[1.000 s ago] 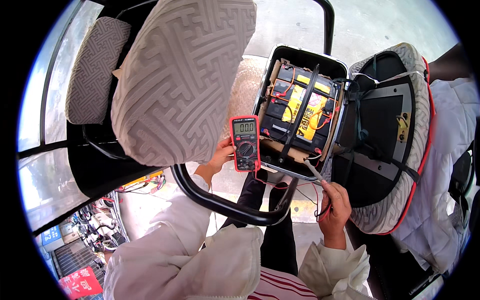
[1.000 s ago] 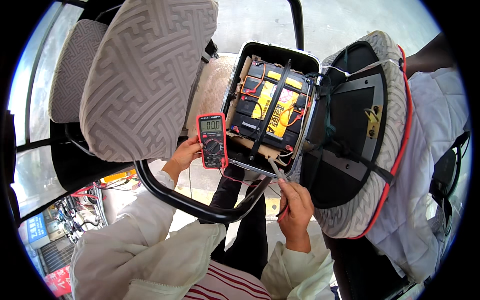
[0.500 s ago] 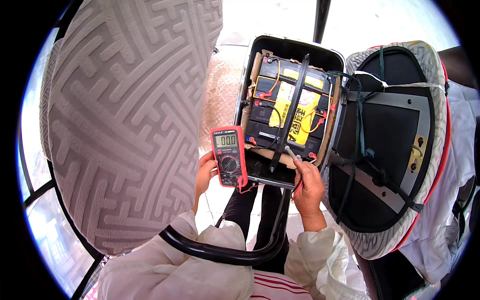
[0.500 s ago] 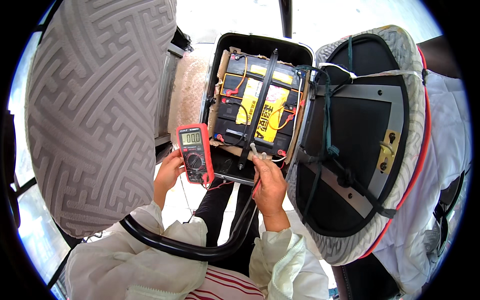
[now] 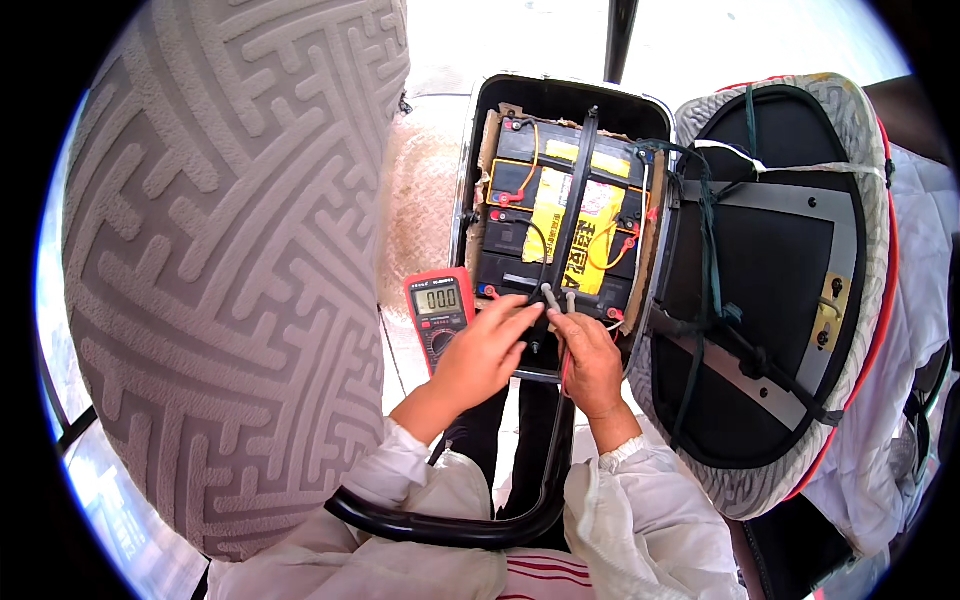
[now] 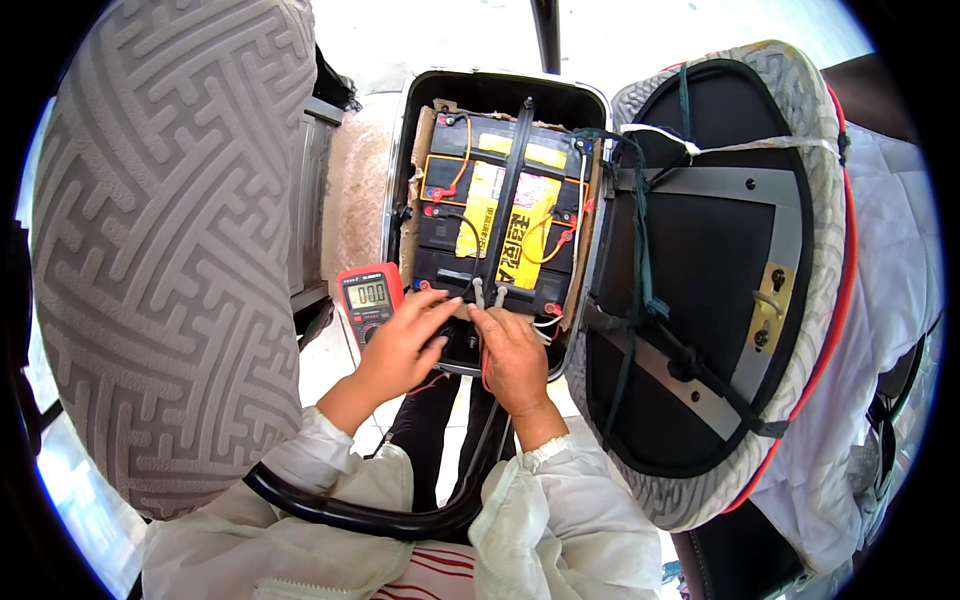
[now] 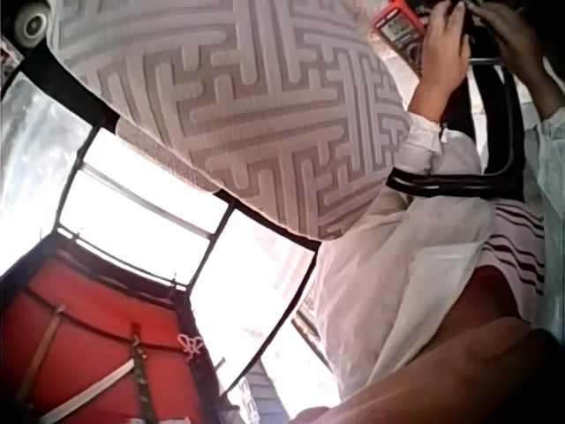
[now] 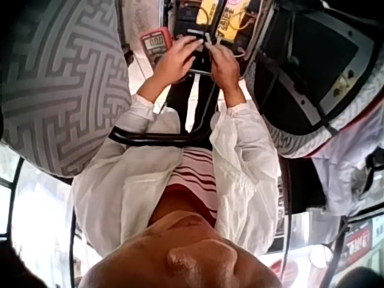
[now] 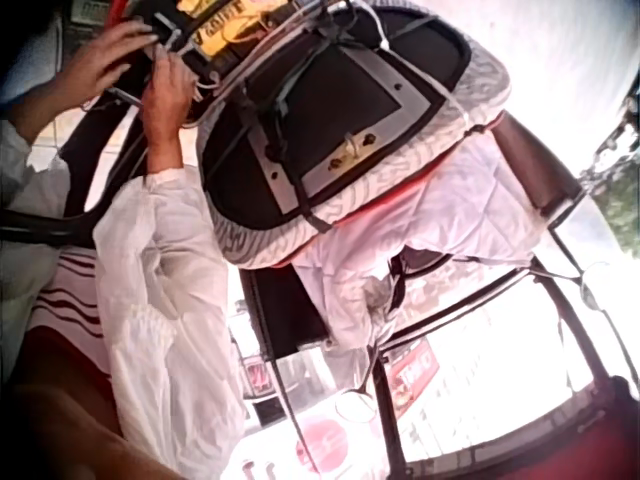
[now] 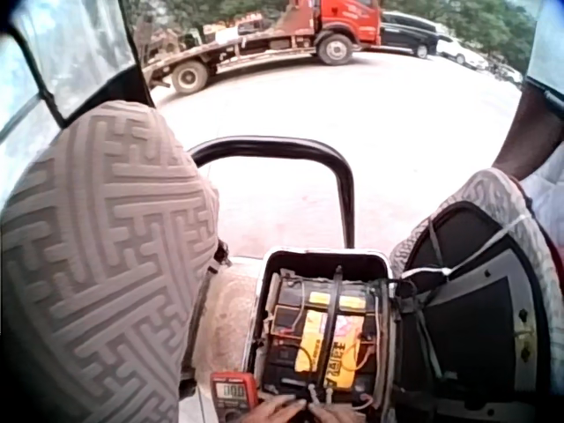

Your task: The person uses a multimeter to test the voltage of batteries inside a compartment of a three-wheeled vehicle. They connect the multimeter probes to the battery terminals and observe the readings on the multimeter display.

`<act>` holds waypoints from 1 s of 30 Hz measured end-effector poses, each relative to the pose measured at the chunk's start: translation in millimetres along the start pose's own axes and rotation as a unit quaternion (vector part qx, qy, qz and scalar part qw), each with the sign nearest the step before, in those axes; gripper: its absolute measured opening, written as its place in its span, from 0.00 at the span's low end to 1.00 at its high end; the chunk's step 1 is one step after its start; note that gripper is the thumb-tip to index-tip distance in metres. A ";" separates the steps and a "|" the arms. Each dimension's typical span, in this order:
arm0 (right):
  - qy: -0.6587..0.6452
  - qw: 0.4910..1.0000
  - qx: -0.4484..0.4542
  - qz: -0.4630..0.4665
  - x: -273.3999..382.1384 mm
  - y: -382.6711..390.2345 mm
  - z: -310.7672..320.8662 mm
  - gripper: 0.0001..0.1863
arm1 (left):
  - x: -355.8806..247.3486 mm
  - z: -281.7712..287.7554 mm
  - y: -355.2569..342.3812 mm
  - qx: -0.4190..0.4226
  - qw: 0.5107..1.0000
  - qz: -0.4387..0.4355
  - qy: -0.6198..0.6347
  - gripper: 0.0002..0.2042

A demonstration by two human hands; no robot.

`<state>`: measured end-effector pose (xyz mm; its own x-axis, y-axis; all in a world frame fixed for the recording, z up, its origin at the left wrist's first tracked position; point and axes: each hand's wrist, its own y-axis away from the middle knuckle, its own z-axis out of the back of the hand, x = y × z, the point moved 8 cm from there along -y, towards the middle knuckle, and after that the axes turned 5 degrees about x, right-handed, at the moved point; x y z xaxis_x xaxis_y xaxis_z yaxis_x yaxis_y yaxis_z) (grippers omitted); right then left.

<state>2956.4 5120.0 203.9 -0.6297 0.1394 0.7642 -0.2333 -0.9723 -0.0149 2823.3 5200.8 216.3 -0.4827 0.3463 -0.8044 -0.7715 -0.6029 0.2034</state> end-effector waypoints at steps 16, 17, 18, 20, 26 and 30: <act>-0.022 0.989 -0.031 -0.141 -50.4 26.0 -16.1 0.16 | -3.9 -7.5 3.9 -0.119 0.990 -0.021 -0.074 0.17; -0.021 0.987 -0.025 -0.155 -52.4 27.3 -17.5 0.16 | -2.3 -3.7 11.5 -0.122 0.989 -0.010 -0.081 0.17; 0.005 0.986 -0.016 -0.167 -53.7 27.1 -15.6 0.15 | -0.2 0.2 18.5 -0.125 0.988 0.002 -0.088 0.17; -0.055 0.980 -0.009 -0.189 -59.2 30.8 -15.0 0.15 | 3.0 9.4 28.2 -0.145 0.982 0.011 -0.121 0.16; -0.036 0.972 -0.048 -0.228 -54.1 63.2 11.4 0.15 | -0.5 15.8 29.7 -0.168 0.963 0.030 -0.209 0.13; -0.045 0.963 -0.044 -0.261 -58.0 80.1 14.9 0.15 | 6.8 11.4 28.5 -0.166 0.957 0.048 -0.231 0.13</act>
<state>2985.3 5031.2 167.9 -0.3432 0.5839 0.7357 -0.5648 -0.7542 0.3350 2793.3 5194.2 223.0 -0.7364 0.5124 -0.4418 -0.5766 -0.8169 0.0136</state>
